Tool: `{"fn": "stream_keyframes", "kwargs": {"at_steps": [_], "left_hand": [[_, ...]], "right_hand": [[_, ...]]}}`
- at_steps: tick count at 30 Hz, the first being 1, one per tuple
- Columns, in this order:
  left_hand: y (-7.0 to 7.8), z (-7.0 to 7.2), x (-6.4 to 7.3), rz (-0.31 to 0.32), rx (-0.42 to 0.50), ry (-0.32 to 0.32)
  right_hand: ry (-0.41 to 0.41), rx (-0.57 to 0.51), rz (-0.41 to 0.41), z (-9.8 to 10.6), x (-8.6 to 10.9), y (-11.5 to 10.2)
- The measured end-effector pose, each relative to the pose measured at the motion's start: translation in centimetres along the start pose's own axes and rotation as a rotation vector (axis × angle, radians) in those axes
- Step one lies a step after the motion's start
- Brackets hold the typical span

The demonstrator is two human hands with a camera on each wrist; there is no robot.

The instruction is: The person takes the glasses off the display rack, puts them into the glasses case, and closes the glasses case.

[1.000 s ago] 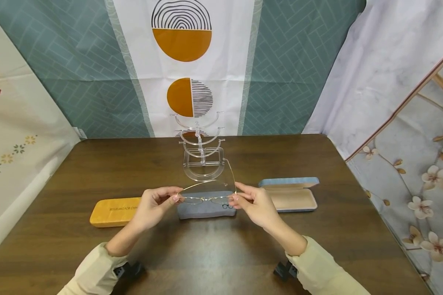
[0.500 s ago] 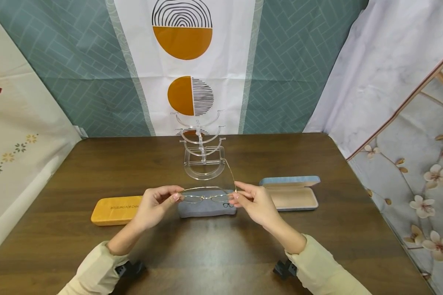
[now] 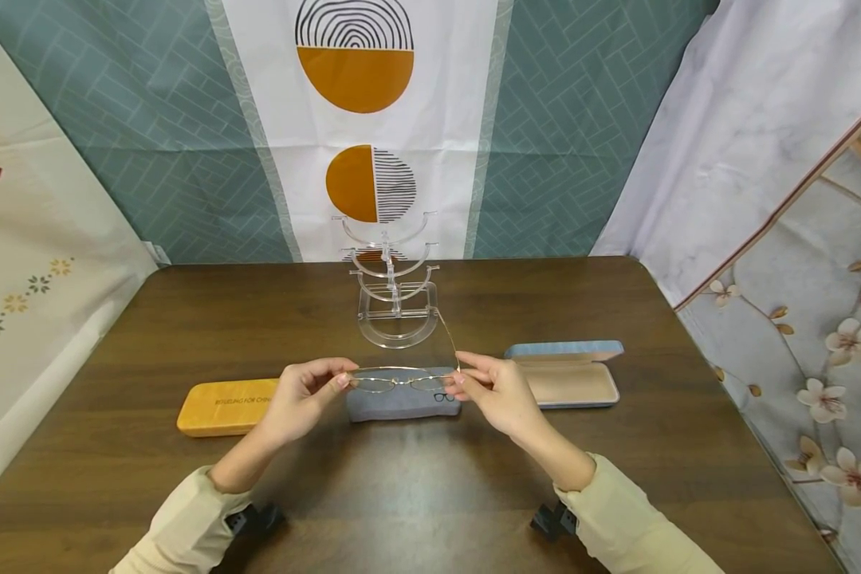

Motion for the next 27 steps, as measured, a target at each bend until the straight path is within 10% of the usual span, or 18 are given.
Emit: {"fn": "stream_keyframes", "kwargs": {"at_steps": [27], "left_hand": [[-0.47, 0.29, 0.09, 0.034, 0.038, 0.023]], "right_hand": [[0.037, 0.003, 0.076, 0.0, -0.22, -0.41]]}}
Point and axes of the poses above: each hand's wrist, its own x-axis away from the middle knuckle, its own z-axis out of the back of the hand, y = z × x, the point moved 9 cm from there along -x, towards the middle knuckle, and after that the axes turned 14 degrees about -y, right-handed, at the moved point
